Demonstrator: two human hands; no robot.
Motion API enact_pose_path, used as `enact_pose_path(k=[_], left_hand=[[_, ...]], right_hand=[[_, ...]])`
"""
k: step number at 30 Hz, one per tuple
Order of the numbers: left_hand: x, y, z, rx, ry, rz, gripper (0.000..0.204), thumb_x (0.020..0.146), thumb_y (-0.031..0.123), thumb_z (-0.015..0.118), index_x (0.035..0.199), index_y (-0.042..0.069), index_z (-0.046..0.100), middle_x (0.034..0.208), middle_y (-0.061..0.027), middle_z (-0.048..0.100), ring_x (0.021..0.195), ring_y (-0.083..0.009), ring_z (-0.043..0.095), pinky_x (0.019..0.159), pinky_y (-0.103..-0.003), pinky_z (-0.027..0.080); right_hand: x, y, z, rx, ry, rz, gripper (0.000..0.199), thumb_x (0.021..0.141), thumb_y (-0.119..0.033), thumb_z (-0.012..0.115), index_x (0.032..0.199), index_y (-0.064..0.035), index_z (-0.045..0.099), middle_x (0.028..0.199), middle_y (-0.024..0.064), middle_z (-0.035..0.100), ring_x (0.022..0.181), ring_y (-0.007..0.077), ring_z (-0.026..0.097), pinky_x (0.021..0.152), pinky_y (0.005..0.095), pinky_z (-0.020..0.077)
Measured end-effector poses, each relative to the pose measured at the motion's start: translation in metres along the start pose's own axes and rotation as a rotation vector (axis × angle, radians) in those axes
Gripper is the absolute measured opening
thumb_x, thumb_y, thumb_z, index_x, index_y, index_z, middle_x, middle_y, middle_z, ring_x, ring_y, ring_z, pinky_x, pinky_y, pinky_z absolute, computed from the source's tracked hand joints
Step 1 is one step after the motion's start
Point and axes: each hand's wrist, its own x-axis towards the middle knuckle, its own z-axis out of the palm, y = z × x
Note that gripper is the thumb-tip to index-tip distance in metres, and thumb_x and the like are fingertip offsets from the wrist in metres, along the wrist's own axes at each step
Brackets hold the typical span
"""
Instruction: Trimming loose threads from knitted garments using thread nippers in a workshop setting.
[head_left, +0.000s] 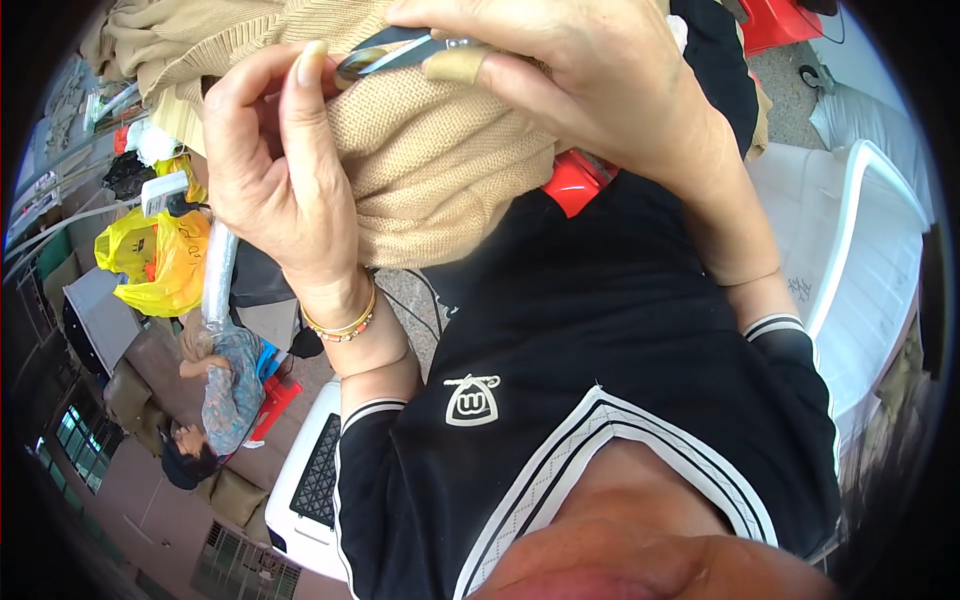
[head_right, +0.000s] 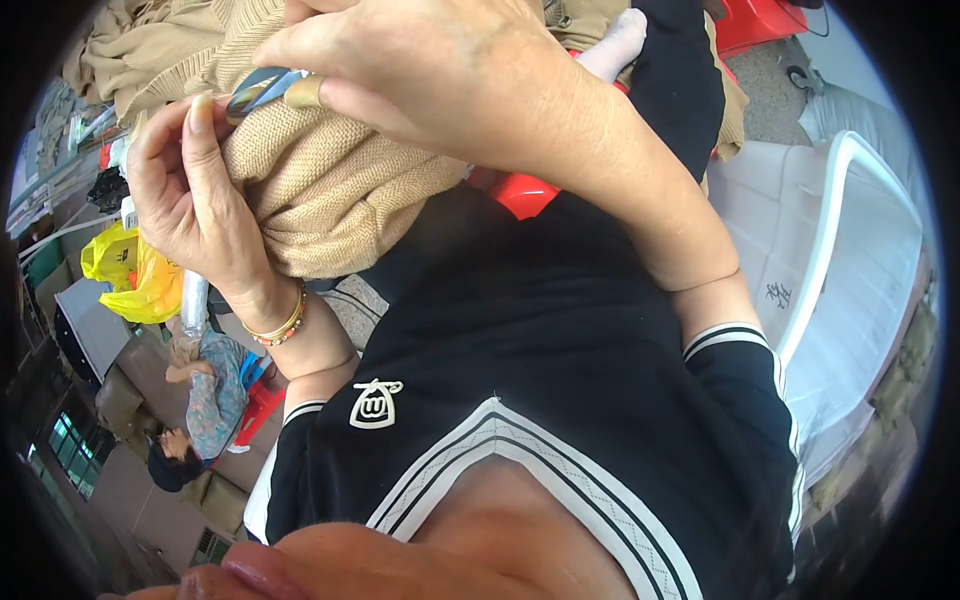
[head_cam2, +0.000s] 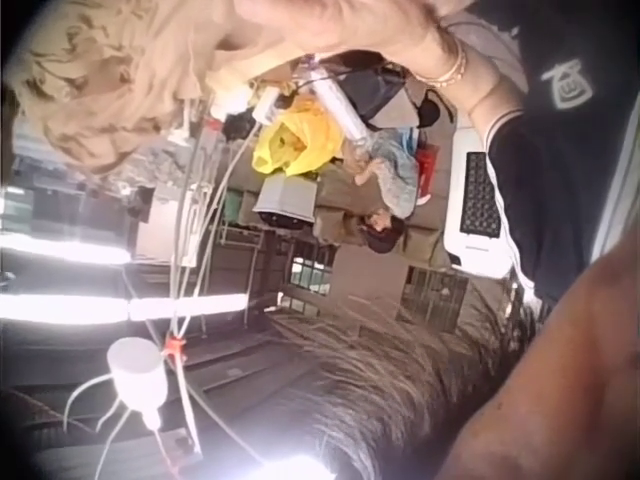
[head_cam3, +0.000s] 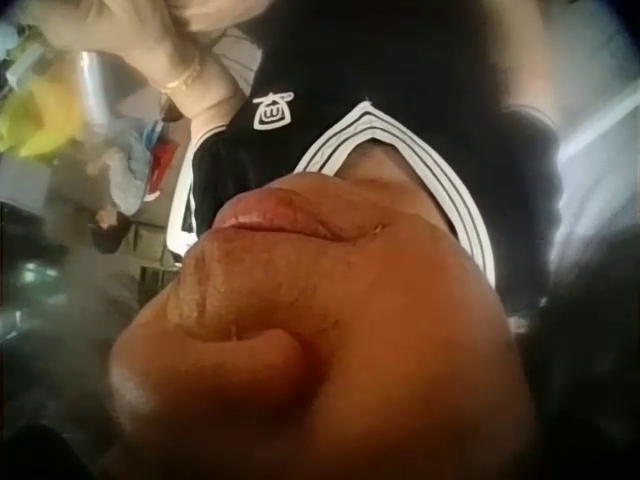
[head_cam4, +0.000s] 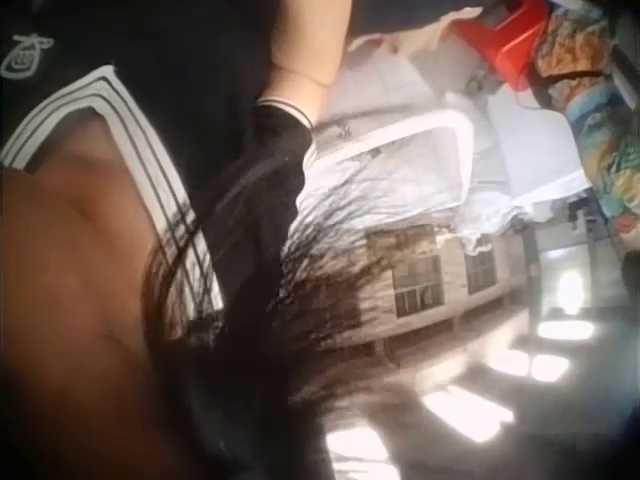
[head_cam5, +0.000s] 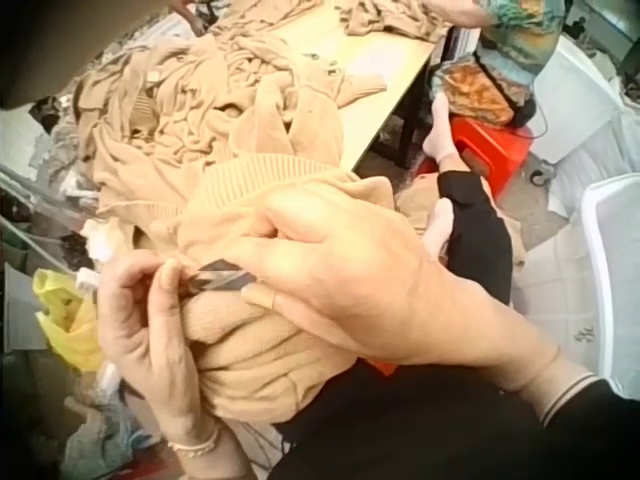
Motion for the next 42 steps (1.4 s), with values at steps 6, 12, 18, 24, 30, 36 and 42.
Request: enact_pose_path(k=[6, 12, 18, 24, 30, 36, 42], left_hand=[[0.0, -0.001, -0.001, 0.0, -0.015, -0.003, 0.01, 0.099, -0.002, 0.065, 0.108, -0.004, 0.065, 0.094, -0.005, 0.068, 0.08, -0.0077, 0.065, 0.074, -0.02, 0.054], [-0.003, -0.004, 0.0, -0.065, 0.016, -0.014, 0.011, 0.098, -0.001, 0.065, 0.109, -0.003, 0.066, 0.094, -0.005, 0.069, 0.082, -0.0079, 0.066, 0.075, -0.02, 0.054], [-0.004, -0.004, 0.002, -0.065, 0.037, 0.0, 0.011, 0.098, -0.001, 0.065, 0.108, -0.003, 0.067, 0.094, -0.0049, 0.069, 0.082, -0.0081, 0.066, 0.075, -0.02, 0.054], [-0.004, -0.005, 0.003, -0.044, 0.047, 0.029, 0.01, 0.098, 0.0, 0.066, 0.108, -0.003, 0.067, 0.093, -0.0045, 0.07, 0.079, -0.0074, 0.066, 0.072, -0.019, 0.054], [-0.005, -0.006, 0.003, -0.028, 0.05, 0.02, 0.01, 0.098, 0.0, 0.066, 0.108, -0.003, 0.068, 0.092, -0.0047, 0.07, 0.079, -0.0073, 0.066, 0.072, -0.019, 0.053], [-0.005, -0.006, 0.007, -0.086, 0.064, 0.0, 0.01, 0.098, 0.0, 0.066, 0.107, -0.003, 0.068, 0.092, -0.0041, 0.07, 0.08, -0.0075, 0.067, 0.073, -0.02, 0.055], [-0.005, -0.006, 0.004, -0.045, 0.061, -0.014, 0.009, 0.097, 0.0, 0.067, 0.105, -0.002, 0.068, 0.09, -0.004, 0.07, 0.08, -0.0074, 0.067, 0.074, -0.02, 0.055]], right_hand=[[0.006, -0.001, 0.002, -0.104, 0.051, -0.098, 0.041, 0.082, -0.006, 0.071, 0.122, -0.0124, 0.068, 0.09, 0.0034, 0.055, 0.086, 0.0214, 0.06, 0.074, 0.0318, 0.0489], [0.009, -0.003, -0.004, -0.15, -0.011, -0.071, 0.038, 0.08, -0.004, 0.071, 0.118, -0.0116, 0.07, 0.09, 0.0034, 0.057, 0.084, 0.0204, 0.061, 0.072, 0.0317, 0.0485], [0.007, 0.01, 0.005, -0.479, 0.104, -0.402, 0.03, 0.079, -0.003, 0.071, 0.108, -0.0094, 0.072, 0.089, 0.0039, 0.058, 0.084, 0.0211, 0.062, 0.071, 0.0323, 0.0485], [0.008, 0.005, 0.005, -0.584, 0.067, -0.376, 0.029, 0.081, -0.003, 0.069, 0.109, -0.0085, 0.072, 0.089, 0.0035, 0.058, 0.084, 0.021, 0.062, 0.072, 0.0321, 0.0491], [0.006, 0.006, 0.006, -0.609, 0.035, -0.388, 0.027, 0.083, -0.007, 0.065, 0.109, -0.0066, 0.071, 0.089, 0.0035, 0.057, 0.086, 0.021, 0.062, 0.074, 0.0324, 0.0508], [0.006, 0.011, 0.007, -0.748, 0.049, -0.496, 0.027, 0.081, -0.012, 0.066, 0.107, -0.0048, 0.071, 0.091, 0.004, 0.058, 0.087, 0.0206, 0.063, 0.075, 0.0325, 0.0517], [0.003, 0.012, 0.011, -0.929, 0.096, -0.578, 0.028, 0.08, -0.014, 0.066, 0.106, -0.0039, 0.071, 0.094, 0.0038, 0.058, 0.089, 0.0212, 0.063, 0.073, 0.0309, 0.0521]])
